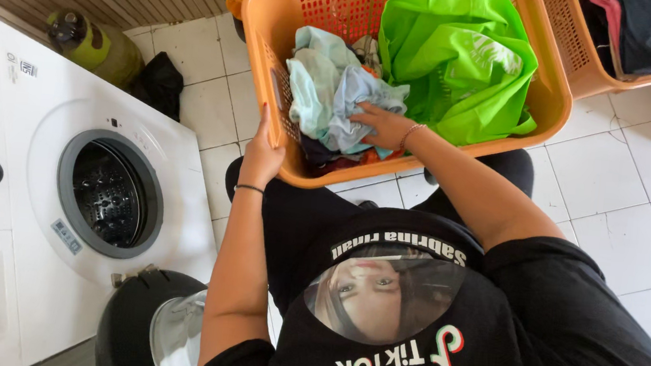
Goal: The person sorts through various clothing items from a plastic basket and places them into a front-loading washing machine one by one.
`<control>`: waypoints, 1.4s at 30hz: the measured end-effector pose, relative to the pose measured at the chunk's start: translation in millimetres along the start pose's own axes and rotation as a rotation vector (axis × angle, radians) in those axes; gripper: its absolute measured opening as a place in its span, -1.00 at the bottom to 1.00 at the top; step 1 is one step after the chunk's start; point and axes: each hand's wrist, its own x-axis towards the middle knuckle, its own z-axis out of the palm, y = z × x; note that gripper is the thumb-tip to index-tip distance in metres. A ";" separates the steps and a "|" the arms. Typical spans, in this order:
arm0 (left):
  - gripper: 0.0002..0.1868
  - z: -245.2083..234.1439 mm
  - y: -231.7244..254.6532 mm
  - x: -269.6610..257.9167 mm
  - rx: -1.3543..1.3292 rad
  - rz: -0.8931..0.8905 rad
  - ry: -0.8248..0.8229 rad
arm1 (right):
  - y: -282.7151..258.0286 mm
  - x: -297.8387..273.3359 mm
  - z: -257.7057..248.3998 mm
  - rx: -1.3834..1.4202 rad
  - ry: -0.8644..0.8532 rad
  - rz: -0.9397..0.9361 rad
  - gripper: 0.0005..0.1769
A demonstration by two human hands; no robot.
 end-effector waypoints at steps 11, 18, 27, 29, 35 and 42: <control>-0.08 -14.6 44.6 -25.4 0.119 -0.077 0.034 | -27.1 23.6 -39.1 0.047 0.245 0.088 -0.60; -0.07 -15.6 83.7 -21.9 -0.036 0.368 0.304 | -53.6 39.3 -126.0 1.424 0.387 0.030 -0.74; -0.69 4.8 55.2 -1.5 -0.638 0.067 0.289 | -98.9 24.2 -155.1 0.930 0.568 0.077 -0.60; -0.59 -6.7 37.4 -3.4 -0.729 0.074 0.281 | -86.0 13.4 -164.9 1.346 0.700 0.107 -0.64; -0.72 -35.7 34.6 -8.2 -0.987 0.073 0.346 | -43.4 -21.5 -178.9 1.656 0.834 -0.051 -0.75; -0.66 -43.0 45.3 -24.8 -0.984 0.149 0.339 | -59.9 -49.7 -162.7 1.628 0.748 -0.017 -0.58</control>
